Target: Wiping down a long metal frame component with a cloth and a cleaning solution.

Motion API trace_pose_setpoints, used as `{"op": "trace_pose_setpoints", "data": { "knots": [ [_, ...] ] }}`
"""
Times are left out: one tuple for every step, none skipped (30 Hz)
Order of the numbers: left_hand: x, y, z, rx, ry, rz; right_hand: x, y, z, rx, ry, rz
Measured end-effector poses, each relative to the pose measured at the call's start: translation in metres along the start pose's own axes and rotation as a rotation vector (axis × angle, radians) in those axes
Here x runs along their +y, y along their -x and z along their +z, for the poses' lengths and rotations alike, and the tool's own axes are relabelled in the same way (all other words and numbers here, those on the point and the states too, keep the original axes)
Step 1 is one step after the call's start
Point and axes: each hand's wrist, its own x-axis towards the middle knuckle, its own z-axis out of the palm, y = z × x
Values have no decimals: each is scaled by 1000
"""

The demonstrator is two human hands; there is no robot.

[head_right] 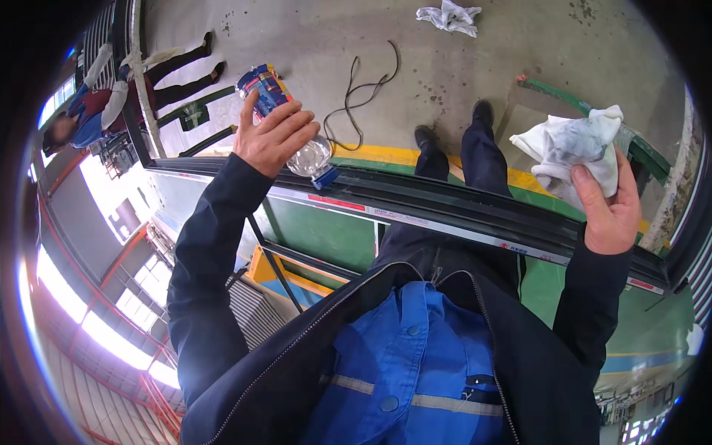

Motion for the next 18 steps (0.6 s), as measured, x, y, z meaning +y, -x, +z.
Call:
{"op": "trace_pose_setpoints", "data": {
  "knots": [
    [1,-2,-2,0,0,-1,-1,-1,0,-1,0,0],
    [2,-4,-5,7,9,6,-2,-2,1,4,-1,10],
    [3,-5,-6,17,21,15,-2,-3,1,10,2,20],
    [3,-5,-7,21,22,14,-3,-3,2,11,5,18],
    [2,-4,-9,26,8,-15,-5,-4,3,27,10,15],
    [1,-1,-10,28,-7,-46,-4,-5,5,40,13,14],
    [1,5,-11,29,-7,-51,-5,-7,9,36,14,12],
    [0,15,-11,60,17,-150,-6,-9,15,24,38,-42],
    [-4,28,-12,87,38,-251,-8,-14,22,8,58,-95],
    [-9,41,-7,120,67,-319,-12,-18,26,7,68,-99],
    [-9,54,-4,166,123,-417,-15,-23,30,-93,119,-97],
    [-7,66,0,204,175,-517,-11,-29,37,-197,164,-91],
    [-8,80,8,304,225,-598,-12,-35,51,-278,93,-86],
    [-8,95,16,359,280,-670,-18,-42,64,-389,146,-64],
    [-7,109,29,440,349,-740,-22,-49,78,-491,129,14],
    [-8,119,41,521,415,-808,-25,-55,93,-592,109,93],
    [-10,130,52,511,383,-846,-25,-61,110,-702,110,178],
    [-14,141,69,535,339,-882,-25,-66,127,-811,117,269]
  ]
}}
